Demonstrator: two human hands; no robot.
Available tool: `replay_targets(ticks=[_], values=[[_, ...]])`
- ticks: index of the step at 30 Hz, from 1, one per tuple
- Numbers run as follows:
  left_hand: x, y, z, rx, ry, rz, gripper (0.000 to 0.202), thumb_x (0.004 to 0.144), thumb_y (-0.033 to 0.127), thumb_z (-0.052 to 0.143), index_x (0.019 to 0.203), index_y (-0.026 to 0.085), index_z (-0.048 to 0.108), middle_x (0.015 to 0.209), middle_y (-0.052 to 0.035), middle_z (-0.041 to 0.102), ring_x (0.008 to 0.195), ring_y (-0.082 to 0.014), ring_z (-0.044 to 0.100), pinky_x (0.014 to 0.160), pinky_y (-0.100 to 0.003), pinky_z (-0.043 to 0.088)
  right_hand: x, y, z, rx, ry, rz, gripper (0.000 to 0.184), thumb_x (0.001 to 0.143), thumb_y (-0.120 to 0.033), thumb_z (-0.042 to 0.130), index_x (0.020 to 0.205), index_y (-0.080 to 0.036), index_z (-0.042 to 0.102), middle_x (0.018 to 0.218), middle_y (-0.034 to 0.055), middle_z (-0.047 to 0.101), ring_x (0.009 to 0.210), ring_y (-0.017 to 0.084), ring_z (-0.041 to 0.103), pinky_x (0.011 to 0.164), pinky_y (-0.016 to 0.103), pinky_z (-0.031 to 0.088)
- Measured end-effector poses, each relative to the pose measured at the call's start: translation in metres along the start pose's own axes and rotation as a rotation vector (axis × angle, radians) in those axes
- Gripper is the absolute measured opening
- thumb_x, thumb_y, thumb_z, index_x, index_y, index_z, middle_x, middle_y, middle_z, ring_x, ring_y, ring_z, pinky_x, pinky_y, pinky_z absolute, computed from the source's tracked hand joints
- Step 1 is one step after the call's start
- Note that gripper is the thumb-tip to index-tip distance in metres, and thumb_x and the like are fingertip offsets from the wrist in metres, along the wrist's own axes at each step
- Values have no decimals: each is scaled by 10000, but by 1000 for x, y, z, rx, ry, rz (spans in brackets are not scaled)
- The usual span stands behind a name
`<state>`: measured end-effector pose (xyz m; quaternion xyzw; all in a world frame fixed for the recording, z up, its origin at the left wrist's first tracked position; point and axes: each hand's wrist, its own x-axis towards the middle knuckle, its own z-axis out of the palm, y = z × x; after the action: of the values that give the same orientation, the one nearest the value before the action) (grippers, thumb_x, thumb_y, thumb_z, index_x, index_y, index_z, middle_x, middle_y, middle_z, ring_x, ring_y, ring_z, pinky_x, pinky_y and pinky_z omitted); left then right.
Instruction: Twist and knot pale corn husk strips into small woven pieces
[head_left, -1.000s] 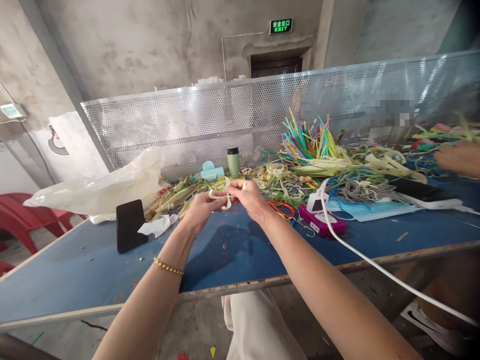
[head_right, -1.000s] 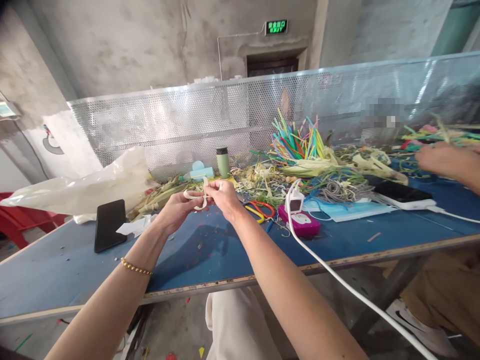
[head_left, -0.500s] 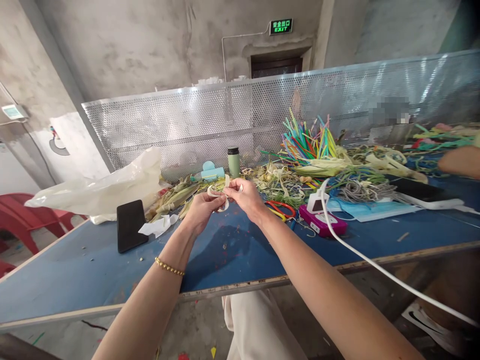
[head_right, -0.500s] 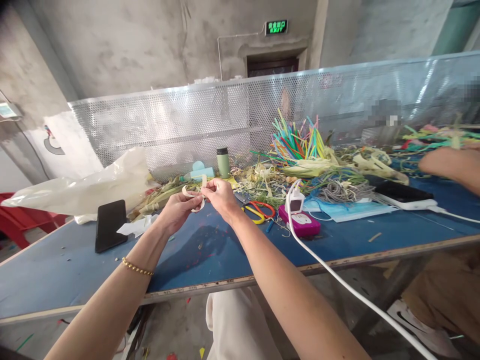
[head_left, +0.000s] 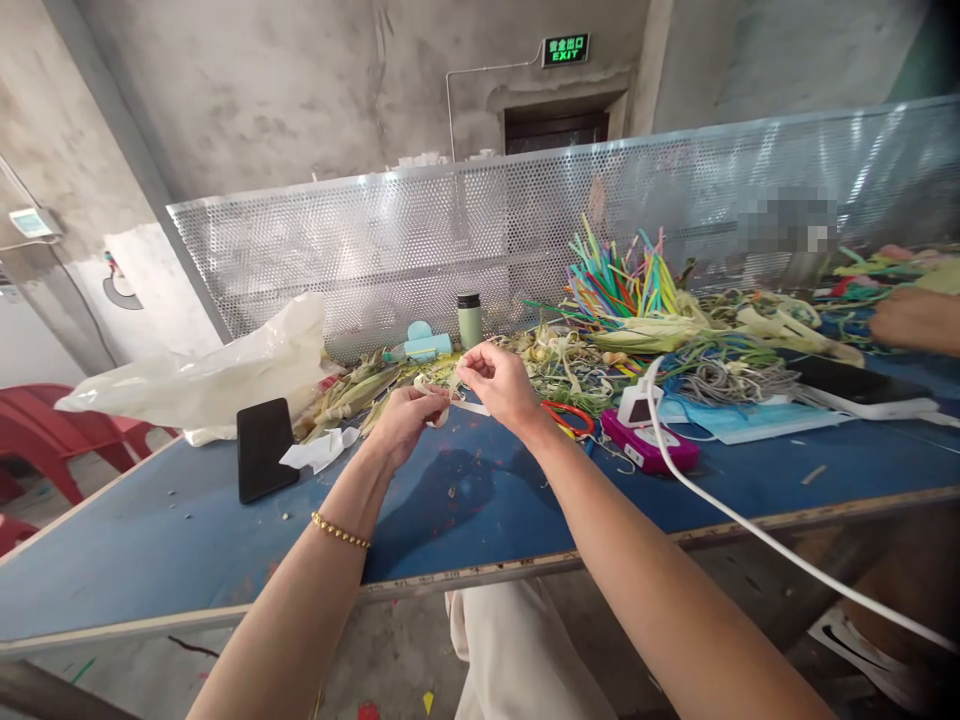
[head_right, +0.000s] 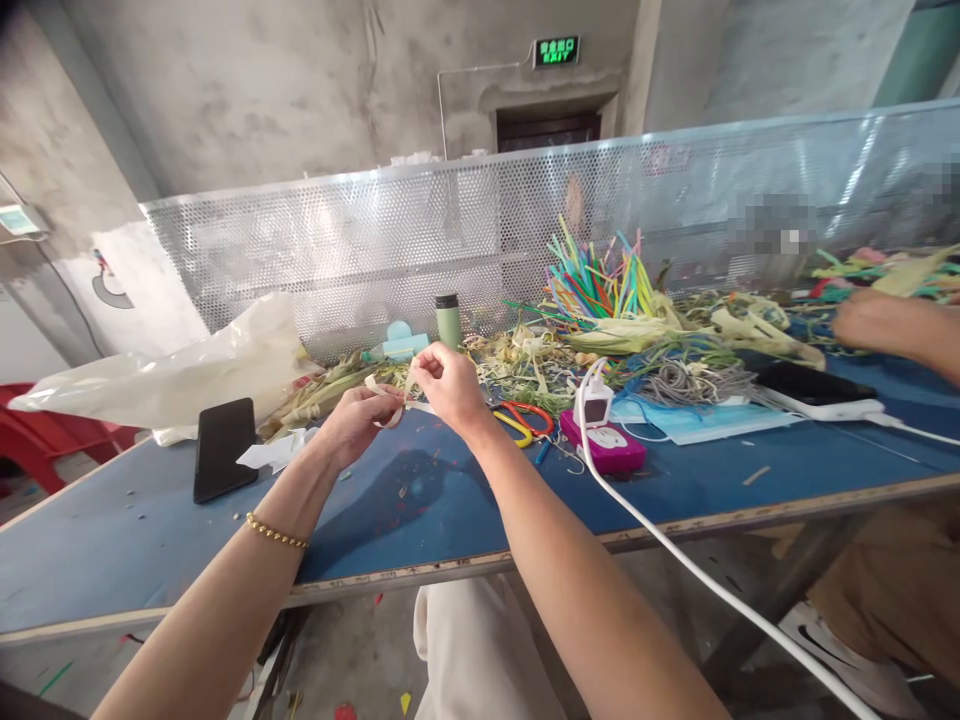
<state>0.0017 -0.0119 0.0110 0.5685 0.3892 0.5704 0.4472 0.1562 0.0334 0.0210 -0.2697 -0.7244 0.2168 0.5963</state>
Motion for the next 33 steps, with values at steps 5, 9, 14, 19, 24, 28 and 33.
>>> replay_targets(ticks=[5, 9, 14, 19, 24, 28, 33], values=[[2, 0, -3, -90, -3, 6, 160, 599, 263, 757, 584, 127, 674, 579, -40, 596, 559, -116, 480, 561, -277, 346, -6, -5, 3, -344, -22, -296, 98, 860, -133, 618, 777, -183, 631, 787, 24, 669, 737, 153, 588, 731, 293, 406], [1, 2, -4, -163, 25, 5, 189, 589, 273, 801, 622, 122, 692, 651, -41, 618, 586, -117, 498, 568, -281, 370, -11, -9, 5, -574, -69, -435, 116, 912, -178, 640, 810, -191, 692, 862, 44, 686, 870, 189, 582, 800, 327, 356], [1, 3, -4, -197, 49, 8, 162, 567, 235, 801, 608, 129, 686, 600, -19, 587, 562, -110, 474, 555, -278, 360, -13, -6, 5, -676, -76, -514, 143, 952, -236, 611, 915, -218, 748, 885, 43, 689, 881, 197, 556, 786, 340, 325], [3, 2, -6, -199, 51, -3, 174, 553, 235, 786, 652, 110, 716, 616, -29, 607, 556, -109, 483, 546, -274, 348, -13, -5, 4, -747, -96, -530, 176, 966, -250, 591, 943, -232, 764, 879, 46, 676, 879, 198, 530, 763, 343, 304], [3, 2, -6, -220, 68, -15, 180, 565, 250, 797, 619, 121, 684, 576, -13, 561, 550, -110, 473, 539, -272, 346, -14, -10, 3, -776, -136, -538, 221, 986, -229, 548, 936, -207, 762, 867, 60, 660, 873, 201, 504, 763, 347, 309], [3, 2, -6, -209, 17, 17, 249, 612, 309, 829, 605, 124, 662, 625, -28, 578, 585, -114, 492, 550, -270, 352, -14, -11, 2, -768, -171, -537, 272, 999, -218, 507, 900, -188, 759, 887, 78, 653, 879, 207, 490, 777, 350, 328], [2, 3, -6, -218, 38, 1, 239, 552, 249, 859, 674, 108, 711, 668, -37, 621, 591, -108, 494, 565, -273, 361, -13, -5, 3, -680, -161, -485, 272, 1000, -210, 502, 999, -224, 774, 906, 71, 663, 877, 203, 496, 780, 342, 353]])
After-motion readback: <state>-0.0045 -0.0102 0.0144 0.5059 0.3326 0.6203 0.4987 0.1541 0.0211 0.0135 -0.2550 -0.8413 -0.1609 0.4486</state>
